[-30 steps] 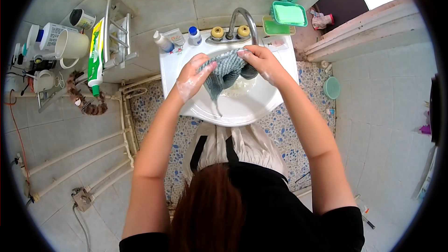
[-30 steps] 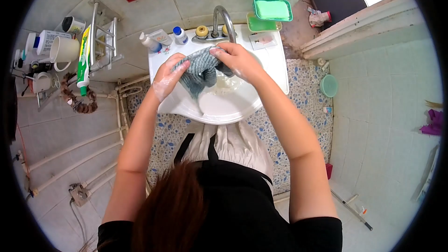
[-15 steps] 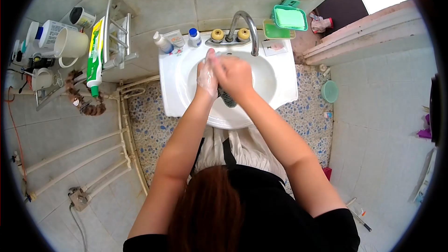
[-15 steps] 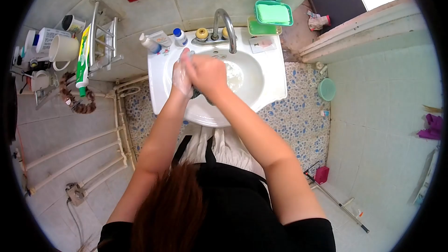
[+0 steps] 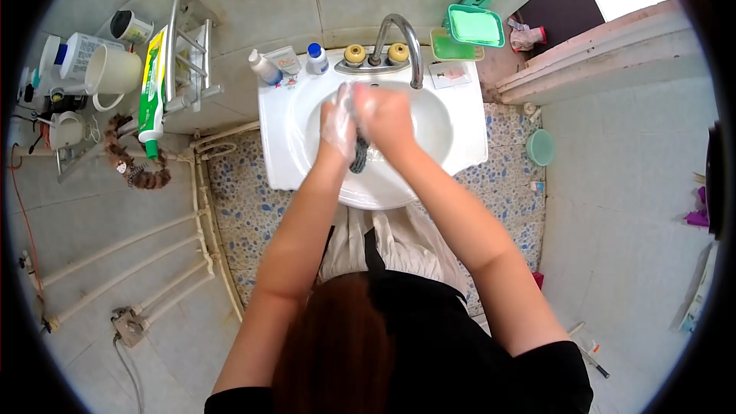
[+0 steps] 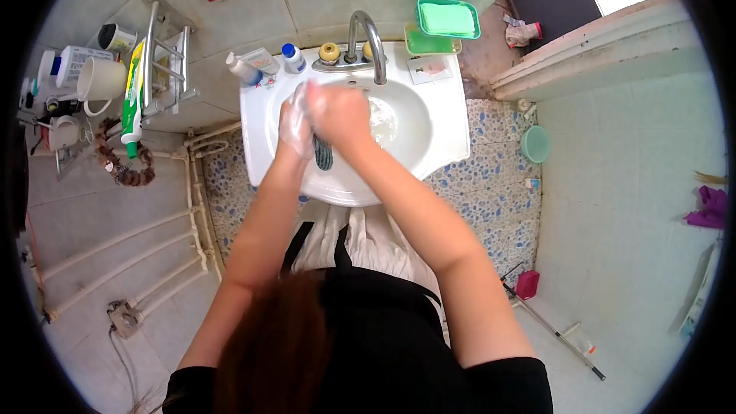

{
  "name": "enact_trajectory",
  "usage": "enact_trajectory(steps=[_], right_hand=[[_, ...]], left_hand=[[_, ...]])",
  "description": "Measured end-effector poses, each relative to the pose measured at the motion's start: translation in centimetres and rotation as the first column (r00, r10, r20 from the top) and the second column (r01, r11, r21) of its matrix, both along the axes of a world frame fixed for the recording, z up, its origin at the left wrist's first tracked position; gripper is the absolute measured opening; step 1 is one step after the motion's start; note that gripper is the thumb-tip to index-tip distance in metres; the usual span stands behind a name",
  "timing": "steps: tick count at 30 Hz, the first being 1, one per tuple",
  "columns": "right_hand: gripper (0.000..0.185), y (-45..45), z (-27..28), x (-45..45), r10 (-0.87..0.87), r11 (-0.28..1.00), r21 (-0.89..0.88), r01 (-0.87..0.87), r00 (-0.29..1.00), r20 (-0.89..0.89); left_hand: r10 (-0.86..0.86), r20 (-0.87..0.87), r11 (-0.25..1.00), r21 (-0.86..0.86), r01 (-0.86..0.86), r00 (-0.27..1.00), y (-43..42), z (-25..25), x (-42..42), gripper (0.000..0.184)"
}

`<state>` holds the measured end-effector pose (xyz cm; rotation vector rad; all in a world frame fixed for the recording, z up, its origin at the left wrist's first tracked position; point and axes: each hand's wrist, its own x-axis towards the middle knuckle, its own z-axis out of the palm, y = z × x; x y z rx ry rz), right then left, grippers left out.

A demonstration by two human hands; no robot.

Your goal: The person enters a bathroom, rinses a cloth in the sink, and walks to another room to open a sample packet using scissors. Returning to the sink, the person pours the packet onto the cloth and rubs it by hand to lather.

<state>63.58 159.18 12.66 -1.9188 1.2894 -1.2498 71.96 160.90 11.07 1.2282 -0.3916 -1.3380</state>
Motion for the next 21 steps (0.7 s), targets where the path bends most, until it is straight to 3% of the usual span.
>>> enact_trajectory(steps=[1,2,4,5,6,7,8,10,11,14,15,18,19,20,21], right_hand=[[0.037,1.5,1.0,0.4,0.065,0.989,-0.118,-0.084,0.986,-0.154],[0.035,2.1,1.9,0.6,0.135,0.981,-0.123,-0.151,0.982,-0.133],[0.033,0.1,0.9,0.1,0.009,0.983,-0.181,-0.040,0.985,-0.171],[0.033,-0.6,0.9,-0.4,-0.018,0.996,-0.086,0.006,0.989,-0.145],[0.032,-1.3,1.7,-0.6,-0.048,0.999,0.010,0.049,0.992,-0.120],[0.032,-1.8,2.2,-0.6,-0.081,0.991,0.102,0.091,0.992,-0.096],[0.034,-1.2,2.1,-0.3,-0.039,0.999,-0.009,0.038,0.993,-0.113],[0.039,1.5,1.6,0.8,0.045,0.974,-0.214,-0.080,0.985,-0.165],[0.044,2.0,1.8,0.8,0.101,0.977,-0.173,-0.124,0.985,-0.138],[0.044,-1.2,1.6,-0.4,-0.070,0.996,0.052,0.069,0.998,0.005],[0.041,-2.3,1.6,-1.1,-0.092,0.991,0.096,0.096,0.995,-0.043],[0.041,0.6,1.0,0.2,-0.056,0.994,-0.097,0.047,0.994,-0.097],[0.039,2.0,1.9,0.7,0.033,0.970,-0.235,-0.058,0.994,-0.106],[0.038,2.3,2.4,0.7,0.059,0.973,-0.216,-0.083,0.992,-0.116],[0.039,1.4,1.8,0.3,-0.001,0.980,-0.199,-0.026,0.991,-0.133]], left_hand=[[-0.009,-0.125,1.000,-0.027,0.006,0.992,-0.2,-0.8,0.8,0.036],[-0.021,-0.247,0.998,-0.057,0.008,0.969,-0.4,-1.5,1.2,0.034],[-0.049,-0.042,0.998,-0.049,0.047,0.998,0.3,0.7,0.1,0.036],[-0.041,0.062,0.999,0.025,0.040,0.997,0.6,0.3,-0.5,0.038],[-0.072,0.050,0.993,-0.087,0.076,0.996,1.1,1.1,-1.3,0.038],[-0.059,0.056,0.995,-0.077,0.063,0.997,0.9,1.1,-1.0,0.038],[-0.042,0.059,0.997,-0.066,0.045,0.997,0.6,0.8,-0.6,0.038],[-0.050,-0.198,0.998,-0.033,0.044,0.979,-0.8,-4.9,1.4,0.040],[-0.198,-0.225,0.976,-0.135,0.170,0.954,-0.5,-4.6,2.6,0.037],[-0.091,0.016,0.995,-0.036,0.091,0.996,0.9,1.2,-0.6,0.029],[-0.065,-0.068,0.986,-0.160,0.053,0.996,1.0,1.3,-1.4,0.024],[-0.135,0.060,0.975,-0.169,0.144,0.989,0.8,1.1,0.3,0.024],[-0.186,0.043,0.970,-0.149,0.190,0.982,0.2,-0.5,1.5,0.023],[-0.238,0.027,0.962,-0.132,0.240,0.971,-0.5,-2.1,2.3,0.022],[-0.176,0.079,0.973,-0.138,0.186,0.981,-0.2,-0.6,1.1,0.026]])
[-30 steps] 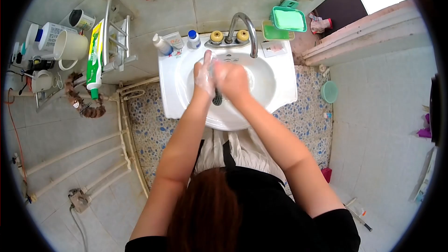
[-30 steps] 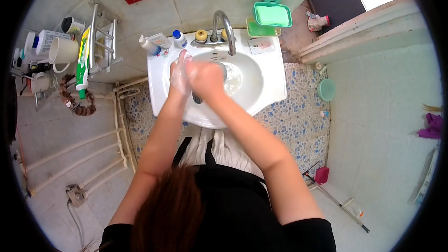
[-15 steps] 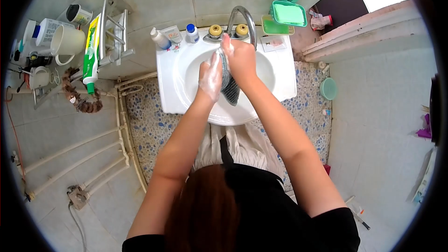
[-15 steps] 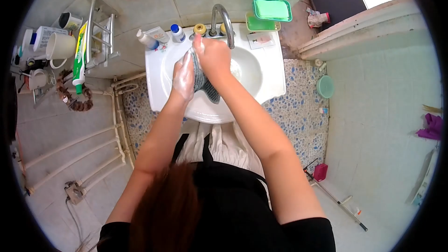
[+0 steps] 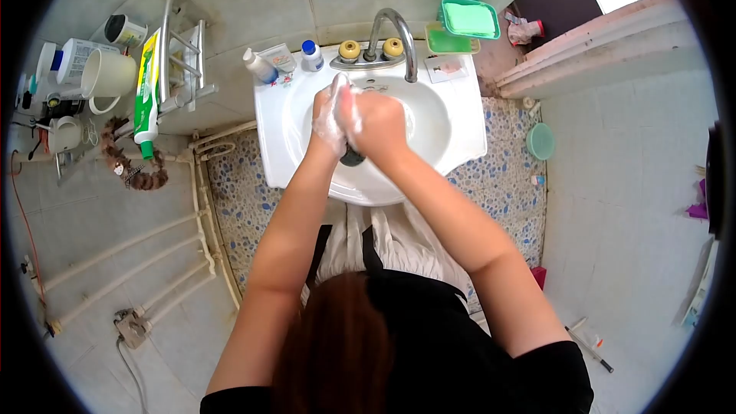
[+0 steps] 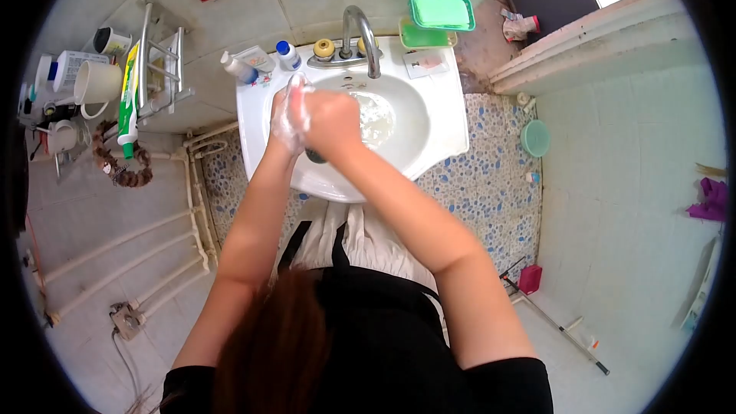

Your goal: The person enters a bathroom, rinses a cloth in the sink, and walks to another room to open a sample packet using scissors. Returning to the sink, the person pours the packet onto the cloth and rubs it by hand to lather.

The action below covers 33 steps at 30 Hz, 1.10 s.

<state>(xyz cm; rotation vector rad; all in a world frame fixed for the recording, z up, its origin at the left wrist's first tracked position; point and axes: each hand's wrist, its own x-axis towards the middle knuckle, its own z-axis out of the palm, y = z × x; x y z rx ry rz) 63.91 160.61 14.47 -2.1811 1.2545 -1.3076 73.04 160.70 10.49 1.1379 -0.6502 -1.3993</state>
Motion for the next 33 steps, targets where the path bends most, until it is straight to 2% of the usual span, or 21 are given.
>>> enact_trajectory(steps=[1,2,3,5,6,7,8,9,11,12,15,16,19,20,21,23,25,27,29,30,33], right_hand=[[0.039,-1.2,-0.1,-0.5,-0.064,0.998,0.020,0.065,0.998,-0.019],[0.041,-2.3,0.2,-1.1,-0.124,0.969,0.224,0.103,0.989,0.081],[0.041,-2.2,0.1,-1.1,-0.125,0.969,0.223,0.108,0.990,0.066],[0.040,-1.7,-0.1,-0.9,-0.116,0.971,0.214,0.107,0.993,0.032],[0.039,-0.3,-0.2,-0.3,-0.104,0.994,0.030,0.107,0.991,-0.080],[0.039,0.7,-0.3,-0.1,0.009,0.997,-0.071,-0.015,0.996,-0.084],[0.038,0.3,-0.4,-0.4,0.035,0.995,-0.088,-0.042,0.996,-0.078],[0.037,-0.3,-0.5,-1.0,0.056,0.993,-0.102,-0.063,0.996,-0.072],[0.033,-2.9,-0.1,-1.9,-0.088,0.993,0.069,0.095,0.991,-0.097],[0.033,-3.4,0.6,-2.2,-0.104,0.973,0.207,0.105,0.994,-0.018],[0.035,-1.2,-1.4,-0.8,-0.080,0.993,-0.093,0.067,0.985,-0.151],[0.035,0.4,0.1,-0.6,0.043,0.991,-0.118,-0.061,0.988,-0.146],[0.038,-2.1,-1.4,-1.6,-0.068,0.984,-0.169,0.051,0.993,-0.096],[0.044,-3.4,-1.2,-2.6,-0.127,0.969,0.190,0.155,0.980,-0.152],[0.049,-4.0,-0.7,-3.3,-0.116,0.938,0.312,0.153,0.984,-0.135],[0.045,-3.8,-0.4,-3.8,-0.052,0.822,0.567,0.055,0.998,-0.021],[0.037,-3.8,-1.7,-4.4,-0.018,0.778,0.623,-0.074,0.990,0.141],[0.032,-3.5,-1.8,-5.0,0.048,0.757,0.614,-0.225,0.956,0.291],[0.032,-3.2,-0.5,-5.4,0.163,0.754,0.528,-0.390,0.891,0.424],[0.039,-2.8,1.2,-5.5,0.184,0.650,0.627,-0.429,0.890,0.418],[0.045,-2.1,1.7,-4.9,0.304,0.758,0.564,-0.327,0.943,0.139]], left_hand=[[0.061,0.049,0.998,-0.015,-0.060,0.997,0.6,1.5,-1.2,0.030],[0.027,0.204,0.999,0.018,-0.032,0.979,0.8,0.4,-1.3,0.037],[0.029,0.218,0.999,-0.038,-0.021,0.975,1.1,1.2,-1.9,0.040],[0.067,0.171,0.998,-0.001,-0.068,0.983,0.5,0.7,-1.4,0.038],[0.016,0.088,1.000,0.014,-0.017,0.996,0.1,0.8,-0.5,0.037],[-0.033,0.003,0.999,0.027,0.033,0.999,-0.1,0.8,0.3,0.037],[0.008,-0.138,0.994,0.107,0.007,0.990,0.1,0.9,0.2,0.030],[0.017,-0.045,0.997,0.071,-0.014,0.999,0.5,1.8,-0.5,0.028],[0.048,0.141,0.999,-0.007,-0.048,0.989,1.3,2.7,-1.9,0.025],[0.026,0.298,0.994,-0.107,0.006,0.954,1.1,2.1,-1.7,0.027],[0.070,0.114,0.993,-0.101,-0.059,0.991,0.6,1.5,-0.7,0.034],[0.064,0.103,0.995,-0.086,-0.056,0.993,0.7,1.5,-0.8,0.034],[0.052,0.074,0.998,-0.049,-0.048,0.996,0.6,1.6,-1.0,0.033],[-0.041,0.289,0.989,-0.122,0.079,0.956,1.2,0.6,-1.0,0.038],[0.020,0.447,0.943,-0.305,0.131,0.895,1.3,0.5,-1.9,0.041],[-0.105,-0.095,0.991,0.074,0.113,0.990,0.8,3.0,-1.7,0.041],[-0.083,-0.348,0.984,0.119,0.132,0.934,0.5,4.7,-1.0,0.043],[-0.138,-0.479,0.984,0.037,0.177,0.867,0.3,4.3,0.0,0.041],[-0.226,-0.410,0.972,-0.030,0.234,0.884,0.5,4.2,1.2,0.040],[-0.301,-0.373,0.953,-0.093,0.288,0.878,0.3,3.9,1.9,0.039],[-0.436,-0.244,0.897,-0.200,0.395,0.866,0.0,3.3,2.9,0.038]])
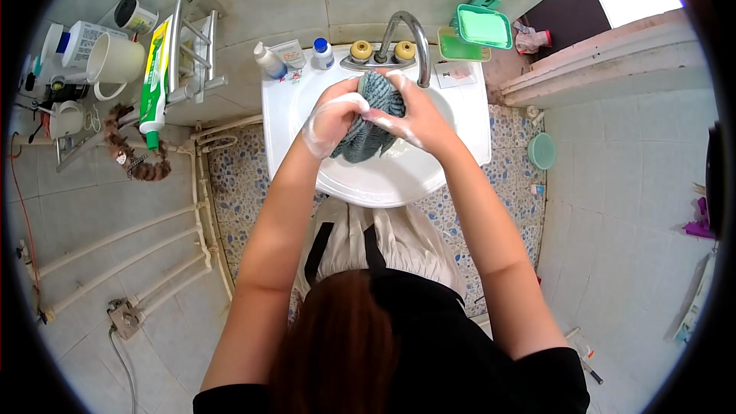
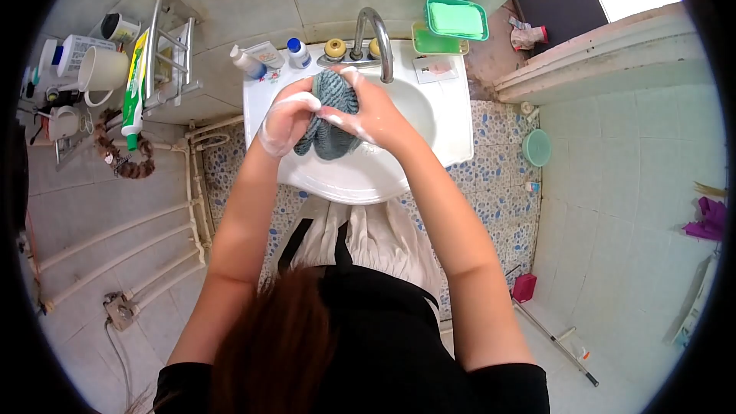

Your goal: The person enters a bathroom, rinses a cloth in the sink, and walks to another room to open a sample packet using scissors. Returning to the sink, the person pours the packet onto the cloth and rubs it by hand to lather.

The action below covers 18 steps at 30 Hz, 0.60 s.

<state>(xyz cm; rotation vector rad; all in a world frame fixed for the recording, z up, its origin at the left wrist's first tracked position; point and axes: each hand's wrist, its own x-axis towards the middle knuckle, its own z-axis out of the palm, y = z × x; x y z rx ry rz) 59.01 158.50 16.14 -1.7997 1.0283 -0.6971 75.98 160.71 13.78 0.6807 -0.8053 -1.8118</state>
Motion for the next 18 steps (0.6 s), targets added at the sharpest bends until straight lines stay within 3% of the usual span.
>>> enact_trajectory(steps=[3,6,9,13,14,18], right_hand=[[0.042,-0.2,0.7,0.0,-0.056,0.995,0.082,0.059,0.998,-0.035],[0.034,-0.8,0.0,-0.4,-0.094,0.986,0.136,0.094,0.996,-0.007],[0.029,-1.1,-0.5,-0.8,-0.119,0.975,0.193,0.106,0.991,0.058],[0.020,-1.6,-0.6,-1.7,-0.278,0.897,0.436,0.068,0.855,0.438],[0.020,-1.9,-0.7,-2.0,-0.315,0.876,0.478,0.064,0.826,0.467],[0.023,-2.1,-0.6,-2.5,-0.261,0.893,0.448,0.036,0.852,0.453]], left_hand=[[0.059,0.108,0.997,0.052,-0.065,0.992,0.1,0.4,0.3,0.039],[0.013,0.351,0.998,0.054,-0.034,0.936,-0.1,-0.8,1.6,0.039],[-0.082,0.509,0.996,0.068,0.055,0.857,0.3,-1.2,2.3,0.026],[-0.074,0.642,0.997,0.054,0.051,0.763,1.0,-1.4,3.0,0.016],[-0.062,0.671,0.998,0.045,0.042,0.739,1.1,-1.5,3.1,0.015],[0.212,0.512,0.977,-0.088,-0.195,0.832,1.4,-4.1,2.7,0.012]])
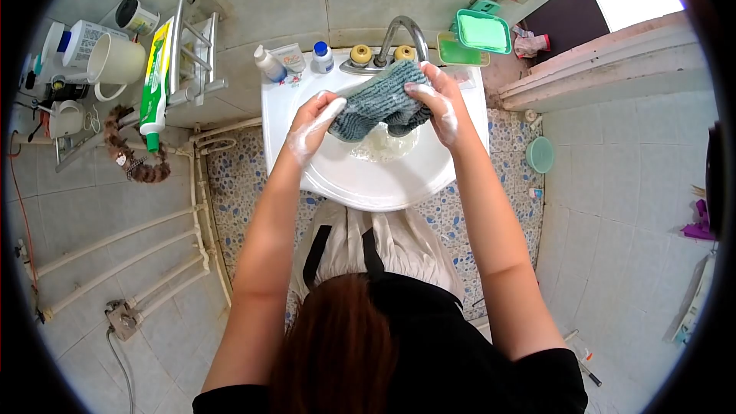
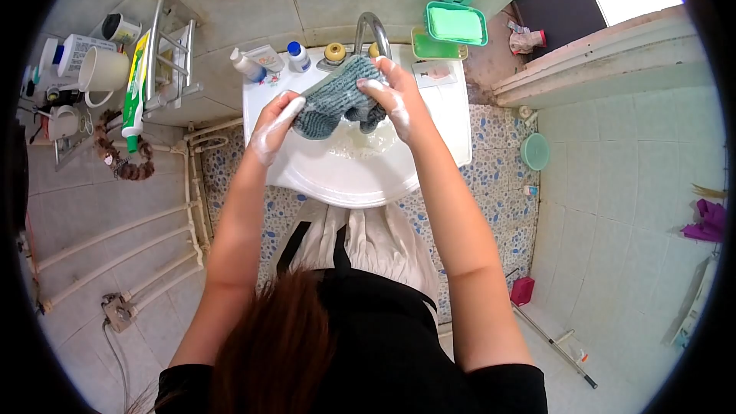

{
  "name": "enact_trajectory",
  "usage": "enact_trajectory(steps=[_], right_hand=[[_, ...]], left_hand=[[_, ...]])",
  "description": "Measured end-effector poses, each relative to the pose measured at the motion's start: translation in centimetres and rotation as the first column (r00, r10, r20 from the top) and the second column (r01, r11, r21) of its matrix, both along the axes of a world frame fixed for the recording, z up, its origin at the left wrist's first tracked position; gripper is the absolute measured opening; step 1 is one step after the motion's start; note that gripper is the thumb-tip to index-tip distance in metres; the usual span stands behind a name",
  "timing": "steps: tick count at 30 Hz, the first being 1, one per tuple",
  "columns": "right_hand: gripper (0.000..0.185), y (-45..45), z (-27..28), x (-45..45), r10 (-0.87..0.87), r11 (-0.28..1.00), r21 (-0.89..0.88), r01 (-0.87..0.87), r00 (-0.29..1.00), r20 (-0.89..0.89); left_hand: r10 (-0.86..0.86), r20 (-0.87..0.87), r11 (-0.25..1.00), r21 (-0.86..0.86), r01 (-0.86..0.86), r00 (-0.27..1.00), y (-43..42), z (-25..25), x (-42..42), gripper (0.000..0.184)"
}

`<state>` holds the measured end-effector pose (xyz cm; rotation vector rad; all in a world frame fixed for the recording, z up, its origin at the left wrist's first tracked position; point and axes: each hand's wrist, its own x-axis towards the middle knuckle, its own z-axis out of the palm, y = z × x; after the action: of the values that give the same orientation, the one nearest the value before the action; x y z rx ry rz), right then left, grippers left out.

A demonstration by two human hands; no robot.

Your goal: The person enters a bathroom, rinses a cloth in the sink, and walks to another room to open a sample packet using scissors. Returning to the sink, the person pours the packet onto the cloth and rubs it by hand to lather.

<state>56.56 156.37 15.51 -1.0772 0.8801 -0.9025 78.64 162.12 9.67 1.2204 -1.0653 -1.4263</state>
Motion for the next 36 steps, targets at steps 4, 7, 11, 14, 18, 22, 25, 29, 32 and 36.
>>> enact_trajectory(steps=[4,7,11,14,18,22,25,29,32,36], right_hand=[[0.024,0.4,-0.5,0.8,0.033,0.992,-0.105,-0.068,0.954,-0.299],[0.025,1.7,-2.0,3.0,-0.146,0.941,-0.337,0.014,0.918,-0.368],[0.028,5.3,-1.9,6.7,-0.392,0.760,-0.644,-0.089,0.727,-0.563],[0.032,4.0,-2.1,7.4,-0.605,0.467,-0.878,-0.101,0.688,-0.401],[0.033,1.0,-1.6,6.4,-0.649,0.581,-0.814,0.004,0.606,-0.460],[0.033,3.9,-1.6,7.6,-0.610,0.444,-0.889,-0.110,0.691,-0.389],[0.030,0.7,-2.2,7.1,-0.641,0.582,-0.813,-0.023,0.601,-0.476],[0.037,3.0,-1.7,7.7,-0.611,0.514,-0.852,-0.100,0.654,-0.445],[0.038,2.3,-2.9,7.4,-0.615,0.548,-0.828,-0.117,0.615,-0.494],[0.037,1.5,-2.2,7.0,-0.651,0.595,-0.803,-0.035,0.566,-0.506]], left_hand=[[0.168,-0.214,0.985,-0.011,-0.175,0.962,-0.5,-0.3,-1.6,0.014],[0.236,-0.362,0.970,0.036,-0.239,0.902,-1.1,-0.3,-3.2,0.016],[0.529,-0.528,0.849,0.339,-0.406,0.665,-1.5,-0.9,-6.4,0.025],[0.428,-0.629,0.900,0.359,-0.245,0.649,-0.5,0.7,-7.6,0.031],[0.442,-0.328,0.894,0.243,-0.377,0.835,-0.1,3.2,-9.3,0.037],[0.280,-0.716,0.960,0.196,-0.201,0.640,-1.2,-0.1,-6.6,0.038],[0.389,-0.371,0.910,0.296,-0.290,0.843,-1.0,1.5,-7.9,0.036],[0.276,-0.720,0.959,0.254,-0.128,0.636,-1.3,-0.8,-6.4,0.035],[0.479,-0.512,0.845,0.490,-0.215,0.713,-1.4,1.6,-7.2,0.038],[0.362,-0.589,0.926,0.314,-0.208,0.722,-1.0,0.0,-7.8,0.041]])
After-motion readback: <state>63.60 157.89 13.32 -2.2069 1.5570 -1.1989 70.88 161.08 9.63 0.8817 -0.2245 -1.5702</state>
